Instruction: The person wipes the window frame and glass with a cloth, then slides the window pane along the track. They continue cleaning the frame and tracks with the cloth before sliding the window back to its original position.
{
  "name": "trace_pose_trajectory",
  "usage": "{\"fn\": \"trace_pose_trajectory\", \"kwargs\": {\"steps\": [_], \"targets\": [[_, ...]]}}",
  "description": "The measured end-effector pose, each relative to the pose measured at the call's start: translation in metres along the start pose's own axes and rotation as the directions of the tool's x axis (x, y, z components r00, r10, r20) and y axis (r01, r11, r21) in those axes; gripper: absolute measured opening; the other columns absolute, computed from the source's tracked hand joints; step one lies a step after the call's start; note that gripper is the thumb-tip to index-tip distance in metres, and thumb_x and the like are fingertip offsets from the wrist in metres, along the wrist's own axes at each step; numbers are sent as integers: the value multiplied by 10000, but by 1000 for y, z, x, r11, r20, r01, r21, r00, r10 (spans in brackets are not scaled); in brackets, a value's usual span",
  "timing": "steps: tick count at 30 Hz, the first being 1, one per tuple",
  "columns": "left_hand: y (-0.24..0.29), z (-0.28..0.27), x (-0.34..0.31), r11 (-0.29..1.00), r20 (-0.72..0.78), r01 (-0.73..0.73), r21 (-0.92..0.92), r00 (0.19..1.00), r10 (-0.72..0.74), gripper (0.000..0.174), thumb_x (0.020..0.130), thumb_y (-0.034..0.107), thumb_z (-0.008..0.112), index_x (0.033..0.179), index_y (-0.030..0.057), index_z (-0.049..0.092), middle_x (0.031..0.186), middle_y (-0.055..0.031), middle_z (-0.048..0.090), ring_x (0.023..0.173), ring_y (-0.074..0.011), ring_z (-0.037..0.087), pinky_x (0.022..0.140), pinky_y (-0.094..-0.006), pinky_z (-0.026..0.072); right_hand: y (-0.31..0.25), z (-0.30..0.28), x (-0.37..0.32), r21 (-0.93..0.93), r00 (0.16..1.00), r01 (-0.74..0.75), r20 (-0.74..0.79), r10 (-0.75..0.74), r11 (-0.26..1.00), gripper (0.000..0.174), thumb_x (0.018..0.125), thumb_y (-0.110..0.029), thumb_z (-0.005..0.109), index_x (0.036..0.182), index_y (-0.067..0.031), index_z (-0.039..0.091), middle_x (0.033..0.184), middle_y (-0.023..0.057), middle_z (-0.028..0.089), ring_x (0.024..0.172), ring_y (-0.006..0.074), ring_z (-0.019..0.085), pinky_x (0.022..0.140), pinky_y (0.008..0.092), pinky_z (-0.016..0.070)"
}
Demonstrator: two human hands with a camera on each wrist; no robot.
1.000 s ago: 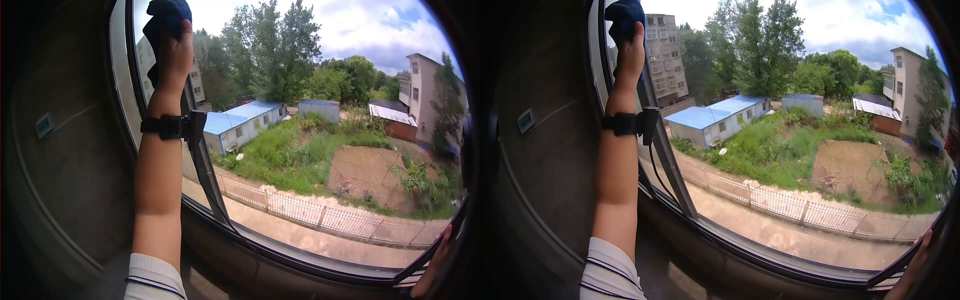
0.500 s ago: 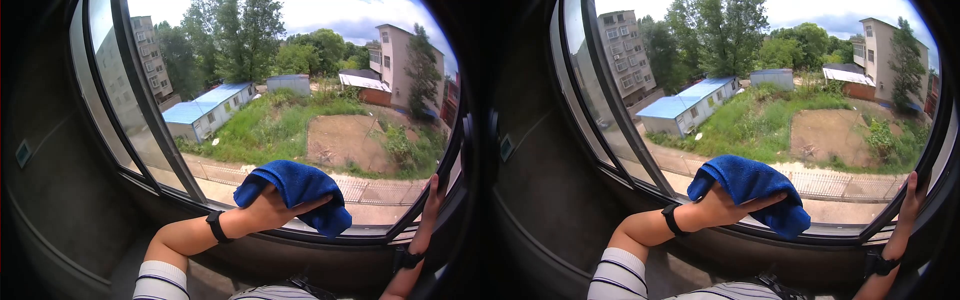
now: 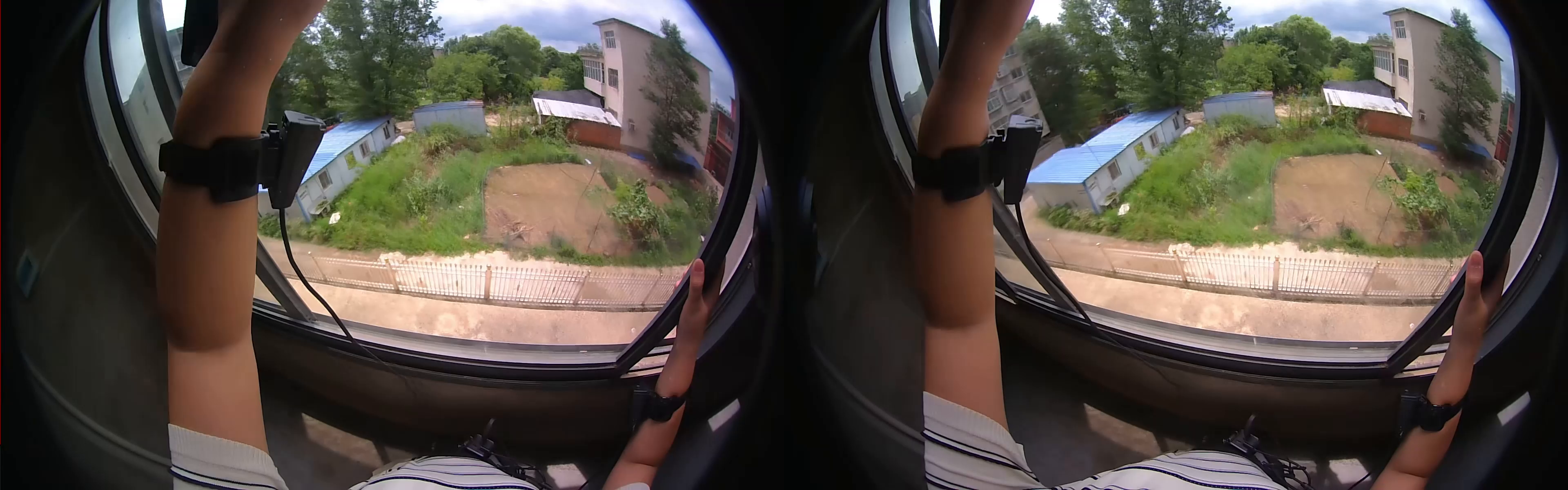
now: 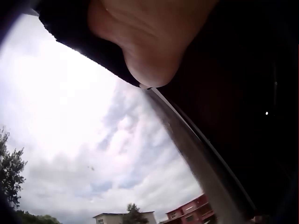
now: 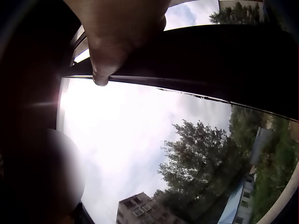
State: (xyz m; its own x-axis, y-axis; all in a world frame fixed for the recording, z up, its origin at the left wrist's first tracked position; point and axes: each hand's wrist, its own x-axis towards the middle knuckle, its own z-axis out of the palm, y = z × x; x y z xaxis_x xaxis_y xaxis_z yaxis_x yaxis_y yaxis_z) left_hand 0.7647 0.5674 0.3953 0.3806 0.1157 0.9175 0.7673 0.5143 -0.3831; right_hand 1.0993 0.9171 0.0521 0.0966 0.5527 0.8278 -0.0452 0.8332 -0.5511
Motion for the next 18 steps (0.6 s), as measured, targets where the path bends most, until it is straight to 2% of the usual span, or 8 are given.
{"fn": "trace_pose_trajectory", "kwargs": {"steps": [1,2,3,5,7,10,15,18], "targets": [[24,0,-27,991,6,-120,55,993,120,447,1004,318,536,1306,-11,527,1217,-244,603,1145,-390,591,993,-438,457,12,-8,0,-6,996,-74,47,74,997,568,969,-391,628,1348,5,480,1050,37,564,922,133,560,833,266,457],[56,1,-57,892,-122,-326,312,918,378,427,1013,313,518,1300,-3,538,1214,-234,606,1079,-379,624,951,-449,481,6,-9,-2,54,985,-152,93,146,987,553,965,-378,638,1341,-5,480,997,20,541,840,106,541,747,248,456],[79,-8,-89,965,81,-246,-93,964,254,466,758,224,761,1211,212,651,1459,-63,482,1162,-293,569,1052,-601,316,-5,-6,-2,111,967,-228,145,212,967,539,961,-365,649,1334,-15,480,944,3,519,759,79,523,661,230,455],[143,-36,-149,946,338,-173,-275,904,263,625,725,163,723,1331,238,595,1526,-40,410,1461,-330,283,1095,-701,219,-17,3,-1,97,996,-67,69,60,993,545,958,-349,659,1344,-14,469,951,6,523,747,77,514,638,227,455],[182,-47,-235,926,432,-270,-265,825,364,729,755,60,625,1422,337,526,1524,-30,431,1395,-310,390,1111,-609,246,-19,8,1,49,998,41,47,-43,998,548,957,-351,660,1337,-5,472,983,9,533,839,97,521,756,243,456],[187,-66,-337,697,552,98,-710,692,465,679,790,78,600,1435,279,529,1344,-57,563,1243,-299,521,1058,-477,375,-31,9,-1,119,994,-51,101,39,992,522,951,-353,669,1291,1,491,1006,4,536,928,111,494,892,251,386],[161,-44,-295,725,517,-74,-684,653,554,552,743,96,633,1286,190,658,1368,-59,572,1304,-275,491,1127,-499,298,-42,14,-2,167,992,-69,116,50,984,505,927,-344,704,1264,-26,503,993,-10,533,899,91,486,853,225,387],[152,-29,-139,896,329,-342,-281,843,425,646,762,37,646,1378,227,601,1246,-77,650,1097,-294,621,1005,-395,429,-45,14,-3,197,990,-98,117,76,975,530,916,-343,718,1273,-20,500,1036,7,559,938,102,513,894,238,397]]}}
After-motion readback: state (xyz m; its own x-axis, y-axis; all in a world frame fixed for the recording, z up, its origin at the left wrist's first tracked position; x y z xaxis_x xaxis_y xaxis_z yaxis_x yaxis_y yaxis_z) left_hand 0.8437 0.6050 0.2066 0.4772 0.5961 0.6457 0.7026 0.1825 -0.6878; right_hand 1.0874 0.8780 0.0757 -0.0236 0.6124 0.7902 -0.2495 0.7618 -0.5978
